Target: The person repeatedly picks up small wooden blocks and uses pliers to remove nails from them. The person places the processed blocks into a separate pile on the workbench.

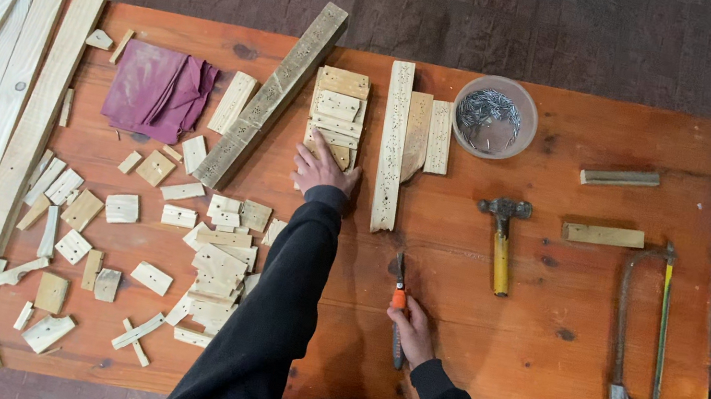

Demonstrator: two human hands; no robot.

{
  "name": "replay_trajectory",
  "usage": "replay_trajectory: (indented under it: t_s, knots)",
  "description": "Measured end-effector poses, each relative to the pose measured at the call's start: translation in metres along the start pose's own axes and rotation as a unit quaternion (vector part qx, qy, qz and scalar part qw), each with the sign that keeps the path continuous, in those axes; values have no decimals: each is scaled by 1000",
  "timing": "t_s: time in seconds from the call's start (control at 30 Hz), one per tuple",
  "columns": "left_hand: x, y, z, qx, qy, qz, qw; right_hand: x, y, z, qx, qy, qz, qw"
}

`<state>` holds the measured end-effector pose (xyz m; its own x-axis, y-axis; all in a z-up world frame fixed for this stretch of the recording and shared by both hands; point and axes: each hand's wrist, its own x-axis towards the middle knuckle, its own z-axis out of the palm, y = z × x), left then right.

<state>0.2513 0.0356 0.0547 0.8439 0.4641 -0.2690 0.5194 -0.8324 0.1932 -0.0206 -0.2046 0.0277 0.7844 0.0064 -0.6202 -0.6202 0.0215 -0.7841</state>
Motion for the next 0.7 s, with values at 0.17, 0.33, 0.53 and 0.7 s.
replay_trajectory:
  t_s: [0.17,0.33,0.53,0.7]
  knots:
    - [2,-12,7,-4,24,29,999,-22,-35,8,11,8,10,1000]
    - [-19,-27,8,-13,90,50,995,0,5,-4,18,12,-36,999]
    - [-62,-56,-8,-29,138,103,985,-5,10,-8,5,10,-44,999]
    - [-120,-91,-22,-37,140,168,975,-29,-5,-8,-7,18,-38,999]
